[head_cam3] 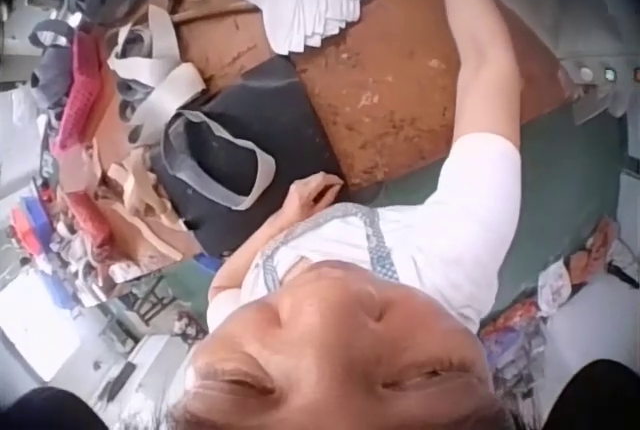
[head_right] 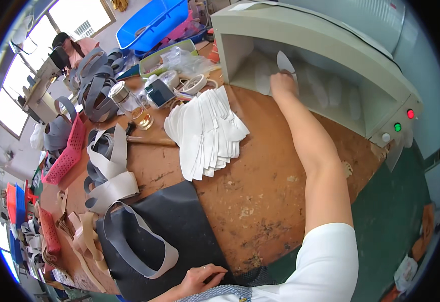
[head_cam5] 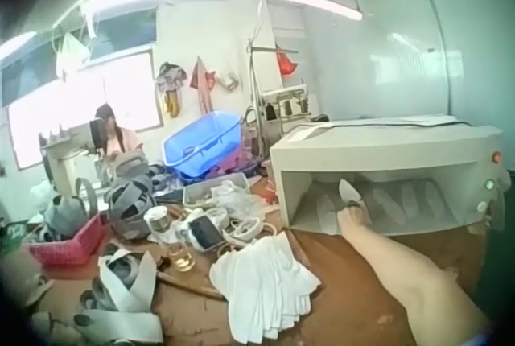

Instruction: Assembling shoe upper components by hand at a workbench.

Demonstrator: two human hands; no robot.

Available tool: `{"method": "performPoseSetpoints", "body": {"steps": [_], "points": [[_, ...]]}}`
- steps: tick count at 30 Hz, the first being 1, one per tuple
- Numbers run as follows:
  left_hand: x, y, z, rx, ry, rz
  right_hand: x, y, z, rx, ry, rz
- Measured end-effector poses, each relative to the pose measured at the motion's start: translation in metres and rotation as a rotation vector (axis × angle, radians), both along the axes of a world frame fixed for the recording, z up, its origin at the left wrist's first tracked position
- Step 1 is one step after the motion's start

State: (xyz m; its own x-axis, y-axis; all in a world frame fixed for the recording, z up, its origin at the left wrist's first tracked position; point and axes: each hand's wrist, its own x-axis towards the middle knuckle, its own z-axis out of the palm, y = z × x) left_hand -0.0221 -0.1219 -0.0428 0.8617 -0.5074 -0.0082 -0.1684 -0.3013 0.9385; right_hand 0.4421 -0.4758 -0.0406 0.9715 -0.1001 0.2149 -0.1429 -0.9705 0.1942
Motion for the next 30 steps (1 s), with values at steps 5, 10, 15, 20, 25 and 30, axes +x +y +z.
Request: {"method": "performPoseSetpoints", "body": {"steps": [5, 10, 15, 20, 25, 30], "points": [[-0.003, 0.001, 0.004, 0.004, 0.000, 0.003, -0.025, 0.039, -0.035, -0.059, -0.346, 0.422], [-0.010, 0.002, -0.001, -0.012, 0.009, 0.064, -0.014, 0.048, -0.051, -0.095, -0.186, 0.472], [-0.008, -0.006, -0.010, -0.146, -0.095, 0.066, -0.008, -0.012, -0.042, -0.045, -0.263, 0.401], [-0.006, -0.001, -0.004, -0.168, -0.078, 0.083, -0.025, -0.004, 0.035, -0.139, -0.450, 0.264], [-0.002, 0.001, 0.009, -0.194, 0.002, 0.089, -0.155, 0.062, 0.142, -0.014, -0.434, 0.385], [0.016, 0.009, 0.100, -0.027, -0.570, 0.338, -0.330, 0.125, 0.212, 0.475, 0.011, 0.718]]}}
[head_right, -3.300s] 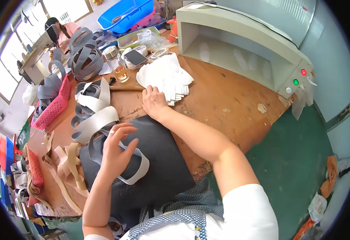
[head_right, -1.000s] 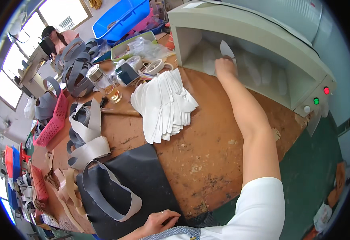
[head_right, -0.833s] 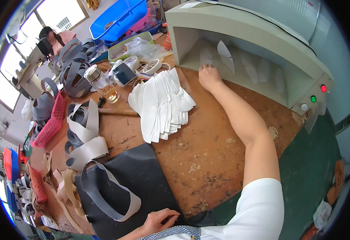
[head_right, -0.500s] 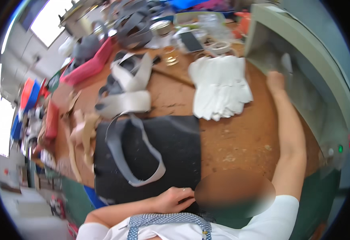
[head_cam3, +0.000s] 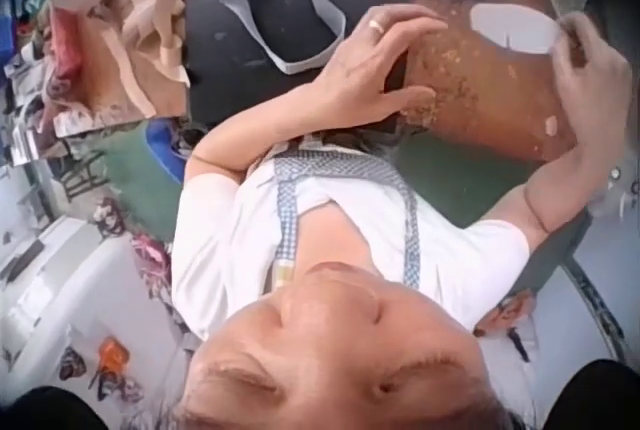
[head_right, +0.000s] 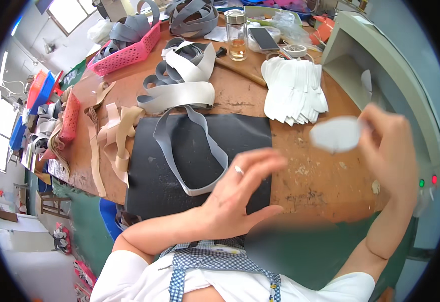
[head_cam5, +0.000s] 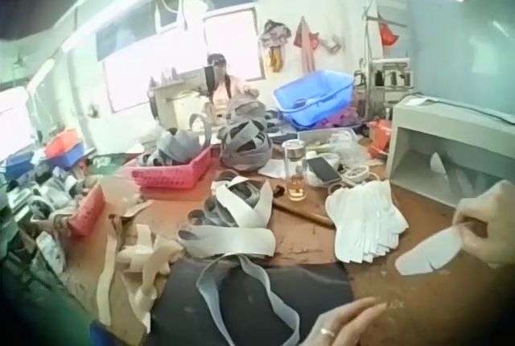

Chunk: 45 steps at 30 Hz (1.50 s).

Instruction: Assembling shoe upper components by hand at a workbench.

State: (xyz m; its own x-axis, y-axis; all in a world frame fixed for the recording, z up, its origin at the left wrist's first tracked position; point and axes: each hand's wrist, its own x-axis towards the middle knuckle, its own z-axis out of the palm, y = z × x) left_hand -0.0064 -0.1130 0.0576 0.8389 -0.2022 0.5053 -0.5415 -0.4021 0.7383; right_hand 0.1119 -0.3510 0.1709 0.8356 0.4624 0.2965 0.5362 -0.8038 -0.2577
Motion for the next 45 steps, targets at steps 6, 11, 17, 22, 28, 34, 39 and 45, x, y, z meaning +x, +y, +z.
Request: {"method": "performPoseSetpoints", "body": {"steps": [6, 11, 17, 22, 28, 34, 39, 45], "points": [[-0.025, 0.013, 0.022, -0.116, 0.248, -0.249, -0.086, 0.045, -0.004, 0.118, 0.277, 0.390], [-0.063, 0.022, 0.001, -0.259, 0.320, 0.007, -0.112, 0.059, -0.129, 0.944, 1.253, 0.567], [-0.046, 0.070, -0.013, -0.014, 0.315, 0.046, -0.159, 0.100, -0.181, 1.164, 1.295, 0.074], [-0.048, 0.127, -0.006, 0.580, 0.161, 0.122, -0.142, 0.119, -0.178, 1.124, 1.156, 0.021], [-0.046, 0.117, -0.032, 0.213, 0.559, 0.266, -0.138, 0.139, -0.176, 1.222, 1.074, 0.067], [-0.046, 0.108, -0.047, -0.287, 0.618, 0.225, -0.137, 0.152, -0.161, 1.344, 0.906, 0.096], [-0.038, 0.102, -0.043, -0.548, 0.745, 0.124, -0.131, 0.157, -0.158, 1.258, 0.795, 0.128], [-0.034, 0.104, -0.046, -0.621, 0.801, 0.078, -0.123, 0.161, -0.164, 1.155, 0.729, 0.150]]}}
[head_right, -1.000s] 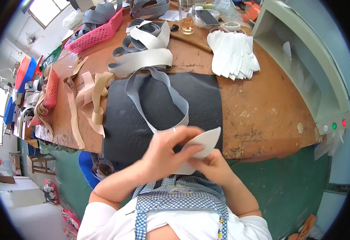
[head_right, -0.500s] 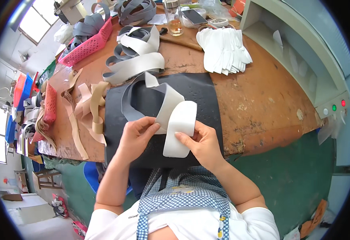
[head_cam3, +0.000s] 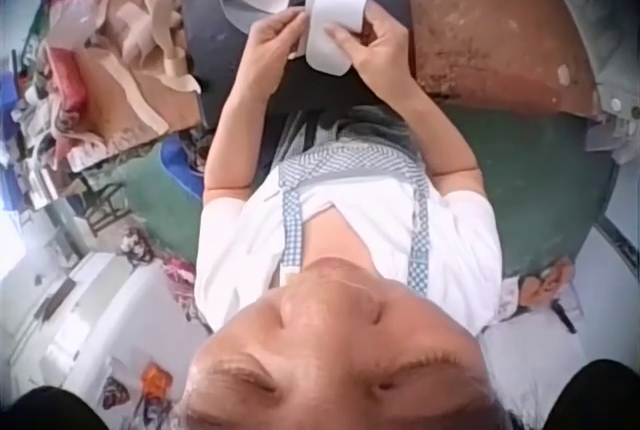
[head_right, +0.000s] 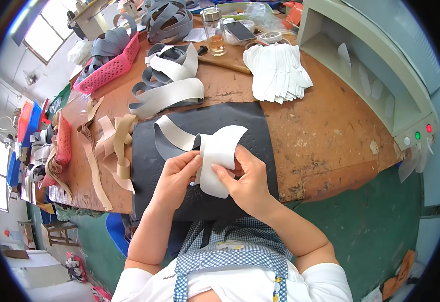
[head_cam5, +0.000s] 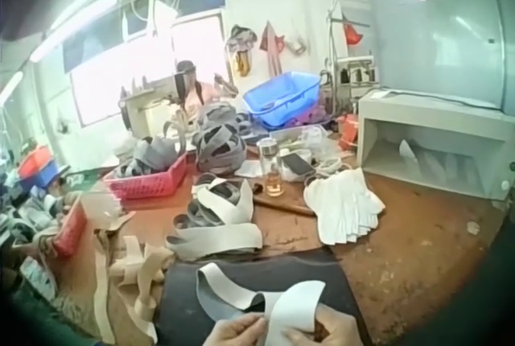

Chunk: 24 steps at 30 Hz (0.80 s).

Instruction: Assembling shoe upper components by hand at a workbench.

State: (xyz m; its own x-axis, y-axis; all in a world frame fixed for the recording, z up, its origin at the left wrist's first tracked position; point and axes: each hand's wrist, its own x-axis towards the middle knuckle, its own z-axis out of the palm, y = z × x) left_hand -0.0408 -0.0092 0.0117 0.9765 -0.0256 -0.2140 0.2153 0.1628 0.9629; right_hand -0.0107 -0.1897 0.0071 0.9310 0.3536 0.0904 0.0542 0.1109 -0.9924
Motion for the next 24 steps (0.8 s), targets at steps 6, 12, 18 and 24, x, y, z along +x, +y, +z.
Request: {"method": "performPoseSetpoints", "body": {"steps": [6, 12, 18, 24], "points": [[0.002, -0.001, 0.002, -0.043, 0.036, -0.002, 0.003, -0.001, 0.000, -0.045, -0.029, -0.006], [0.000, 0.005, 0.000, -0.053, 0.049, -0.003, 0.002, 0.004, -0.004, -0.048, -0.042, -0.003], [-0.007, 0.002, 0.013, 0.025, 0.016, 0.002, 0.000, 0.008, -0.001, -0.076, -0.103, -0.062], [-0.011, 0.017, 0.006, -0.003, 0.080, 0.015, 0.024, -0.003, 0.017, -0.113, 0.144, 0.115]]}}
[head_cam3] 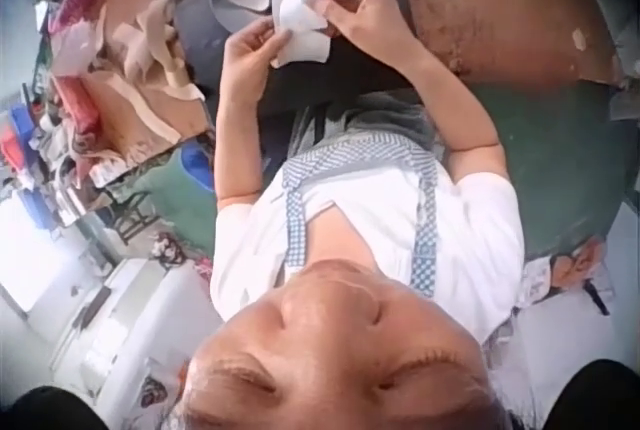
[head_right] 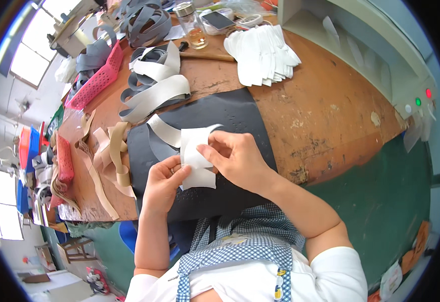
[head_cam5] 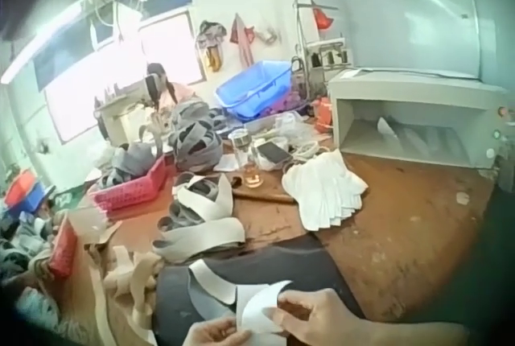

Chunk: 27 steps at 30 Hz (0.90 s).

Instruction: Assembling shoe upper components by hand at a workbench.

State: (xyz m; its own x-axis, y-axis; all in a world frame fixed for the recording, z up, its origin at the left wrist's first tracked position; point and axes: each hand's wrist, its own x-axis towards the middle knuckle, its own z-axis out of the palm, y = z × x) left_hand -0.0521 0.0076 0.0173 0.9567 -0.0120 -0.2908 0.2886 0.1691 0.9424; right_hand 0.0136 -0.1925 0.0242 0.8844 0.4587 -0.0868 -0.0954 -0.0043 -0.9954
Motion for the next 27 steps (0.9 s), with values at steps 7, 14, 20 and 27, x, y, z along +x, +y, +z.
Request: {"method": "performPoseSetpoints", "body": {"steps": [7, 14, 20, 27], "points": [[-0.001, 0.005, 0.000, -0.010, -0.004, 0.022, 0.006, 0.009, -0.021, 0.108, -0.061, -0.026], [-0.002, 0.005, -0.001, -0.028, -0.017, 0.038, 0.007, 0.009, -0.020, 0.054, -0.111, -0.028], [-0.002, 0.003, -0.003, 0.011, -0.022, 0.033, 0.005, 0.011, -0.004, -0.081, -0.232, 0.074], [-0.003, -0.001, -0.010, 0.049, -0.014, 0.072, 0.000, 0.018, -0.019, -0.125, -0.303, -0.072]]}}
